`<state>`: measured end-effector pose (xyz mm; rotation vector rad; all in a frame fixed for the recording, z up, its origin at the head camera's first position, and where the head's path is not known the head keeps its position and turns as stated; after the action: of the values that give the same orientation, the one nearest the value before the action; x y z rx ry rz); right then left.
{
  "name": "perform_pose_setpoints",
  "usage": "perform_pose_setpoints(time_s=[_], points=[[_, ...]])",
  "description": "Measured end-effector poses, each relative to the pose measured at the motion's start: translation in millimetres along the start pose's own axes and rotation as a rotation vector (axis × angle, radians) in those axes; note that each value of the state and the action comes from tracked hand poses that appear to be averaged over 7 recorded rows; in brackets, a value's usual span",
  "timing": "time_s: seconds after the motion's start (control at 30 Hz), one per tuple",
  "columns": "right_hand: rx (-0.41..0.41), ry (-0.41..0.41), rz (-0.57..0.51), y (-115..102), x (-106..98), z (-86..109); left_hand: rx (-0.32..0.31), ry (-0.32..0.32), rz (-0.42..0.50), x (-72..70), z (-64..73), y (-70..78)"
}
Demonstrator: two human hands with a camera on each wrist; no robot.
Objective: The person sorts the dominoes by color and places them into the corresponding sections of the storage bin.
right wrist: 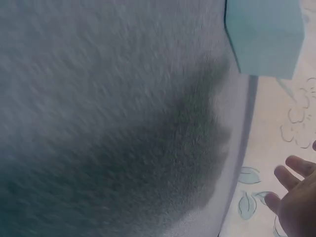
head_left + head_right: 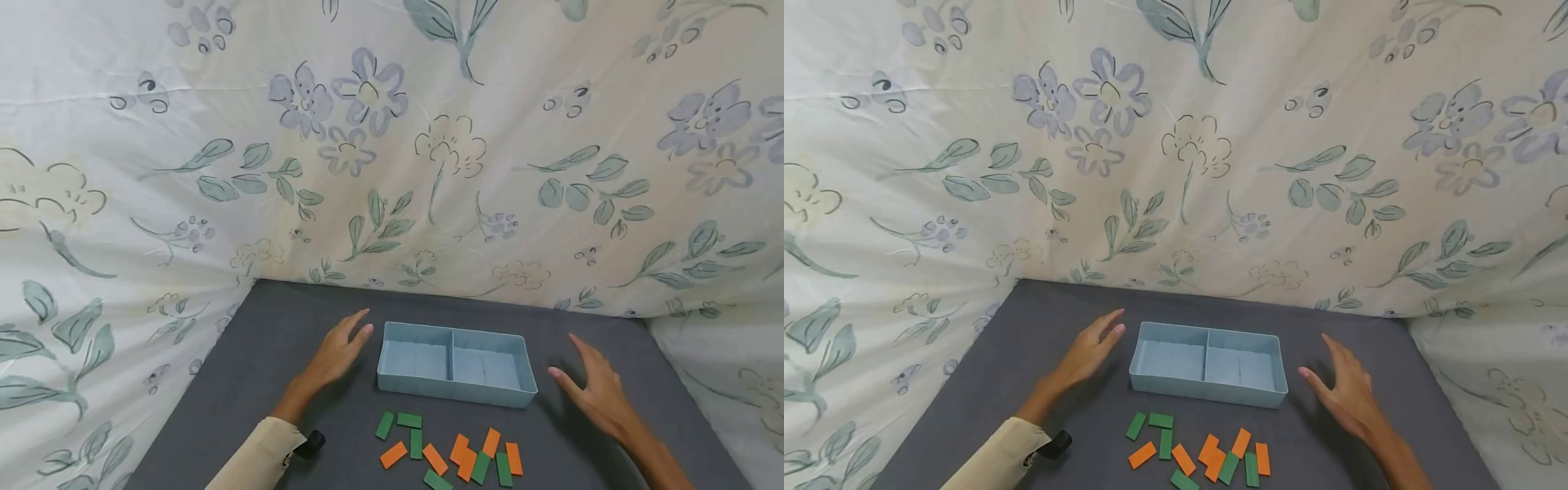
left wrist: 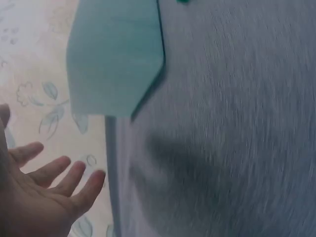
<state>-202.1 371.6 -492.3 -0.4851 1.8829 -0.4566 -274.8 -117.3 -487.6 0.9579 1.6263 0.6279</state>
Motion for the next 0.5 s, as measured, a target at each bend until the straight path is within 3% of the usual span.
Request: perform_pose_setpoints(time_s=[0.17,0.33,0.5], points=[[0.050,-0.002,-0.100,-10,-2,17.7,-0.067,0.003,0.098,11.0,8.2,1.8],[0.055,-0.001,-0.170,-17,-2,31.7,-0.113,-0.049,0.223,24.7,13.6,0.8],[0.117,-0.041,-0.228,-22,2,47.2,-0.141,-0.095,0.341,34.7,17.8,-3.1]])
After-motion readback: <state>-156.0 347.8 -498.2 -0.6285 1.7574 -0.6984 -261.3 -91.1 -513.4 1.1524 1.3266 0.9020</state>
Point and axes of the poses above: each hand's wrist, its own z-axis away from the middle knuckle, its own x-axis out of the palm, y = z × x, the point moved 4 cm from there along -z, towards the middle knuckle, and after that the axes turned 12 degrees about y, right-handed, at the moved point
